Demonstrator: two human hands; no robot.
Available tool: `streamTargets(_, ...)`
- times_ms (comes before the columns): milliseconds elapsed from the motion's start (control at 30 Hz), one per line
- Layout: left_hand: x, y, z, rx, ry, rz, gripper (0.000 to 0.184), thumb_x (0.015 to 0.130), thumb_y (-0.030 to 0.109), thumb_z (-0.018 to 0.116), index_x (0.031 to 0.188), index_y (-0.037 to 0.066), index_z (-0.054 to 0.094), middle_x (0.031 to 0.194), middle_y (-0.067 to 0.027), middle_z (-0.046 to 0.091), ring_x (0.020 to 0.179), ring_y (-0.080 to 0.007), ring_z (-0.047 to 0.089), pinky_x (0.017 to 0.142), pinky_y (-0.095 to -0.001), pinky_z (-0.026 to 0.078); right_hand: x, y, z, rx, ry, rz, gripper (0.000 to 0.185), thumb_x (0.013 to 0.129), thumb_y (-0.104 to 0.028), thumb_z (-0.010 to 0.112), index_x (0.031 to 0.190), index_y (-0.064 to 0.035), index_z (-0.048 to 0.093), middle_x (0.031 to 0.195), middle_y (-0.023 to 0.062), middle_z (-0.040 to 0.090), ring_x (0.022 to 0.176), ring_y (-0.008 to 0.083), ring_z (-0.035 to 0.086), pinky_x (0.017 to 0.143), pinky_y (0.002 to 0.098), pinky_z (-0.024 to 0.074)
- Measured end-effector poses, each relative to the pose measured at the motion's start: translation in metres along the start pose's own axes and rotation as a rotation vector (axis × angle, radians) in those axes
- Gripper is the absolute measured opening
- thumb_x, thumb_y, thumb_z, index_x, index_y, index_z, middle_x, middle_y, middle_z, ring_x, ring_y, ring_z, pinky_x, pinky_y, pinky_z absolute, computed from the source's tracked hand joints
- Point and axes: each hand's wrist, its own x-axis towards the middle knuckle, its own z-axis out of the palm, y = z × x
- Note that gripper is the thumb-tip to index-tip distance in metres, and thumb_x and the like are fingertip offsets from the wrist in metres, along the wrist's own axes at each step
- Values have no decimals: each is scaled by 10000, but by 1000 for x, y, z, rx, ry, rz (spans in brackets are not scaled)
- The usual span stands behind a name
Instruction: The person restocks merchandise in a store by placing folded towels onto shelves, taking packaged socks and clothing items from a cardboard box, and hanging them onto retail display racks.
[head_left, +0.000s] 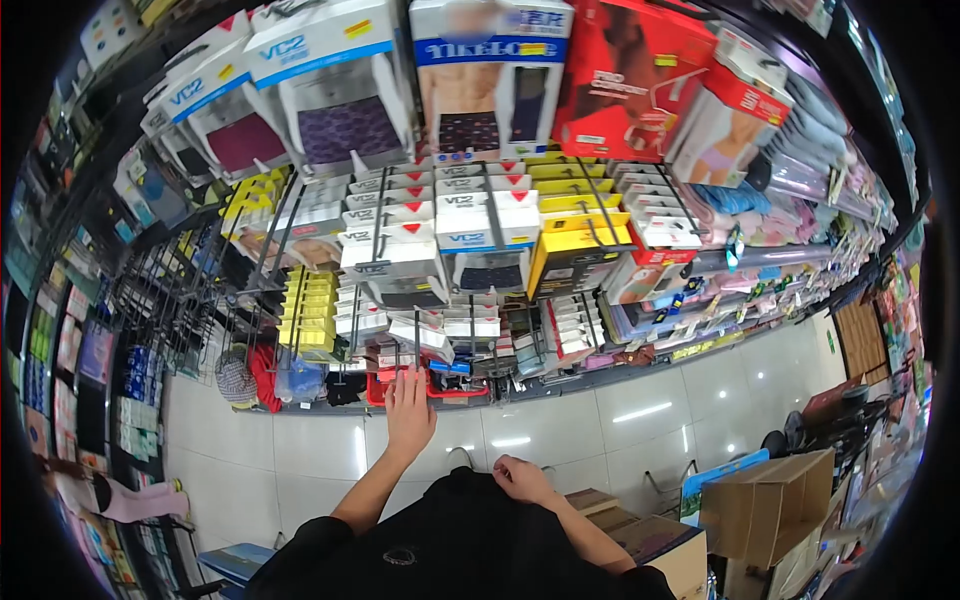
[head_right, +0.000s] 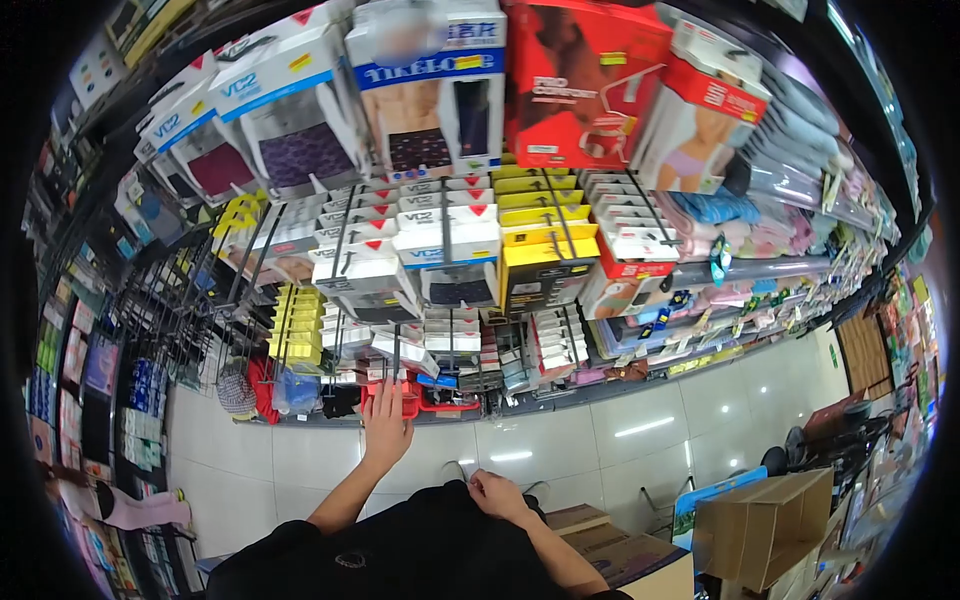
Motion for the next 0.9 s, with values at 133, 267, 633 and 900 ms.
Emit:
streamTargets(133, -1, 1, -7, 28, -13, 0, 783, 763, 137, 657, 1462, 19, 323, 1534, -184, 267, 1394, -430, 257, 1091, -561, 257, 14, -18, 15, -13, -46, 7, 183, 896, -194, 594, 985, -34, 594, 869, 162, 676, 818, 335, 667, 732, 414, 523)
streamTargets(267, 0, -7, -9, 61, -10, 21, 815, 742, 151, 673, 1471, 46, 324, 1541, -185, 256, 1350, -413, 328, 1049, -551, 317, 27, -31, 29, -32, -75, -5, 196, 907, -206, 591, 1006, -37, 582, 895, 161, 672, 834, 341, 660, 741, 421, 518)
streamTargets(633, 1, -4, -16, 72, -68, 60, 847, 734, 212, 683, 1478, 50, 311, 1556, -201, 214, 978, -333, 593, 965, -472, 413, 33, -26, 46, -55, -106, 22, 260, 927, -309, 550, 1052, -82, 567, 931, 159, 670, 882, 364, 651, 762, 453, 512)
streamTargets(900, 0, 13, -12, 71, -121, -76, 904, 736, 227, 687, 1487, 7, 236, 1548, -261, 176, 908, -364, 638, 949, -456, 433, 41, -12, 23, -73, -159, -61, 245, 926, -275, 526, 1043, -61, 539, 943, 196, 653, 905, 390, 636, 777, 477, 500)
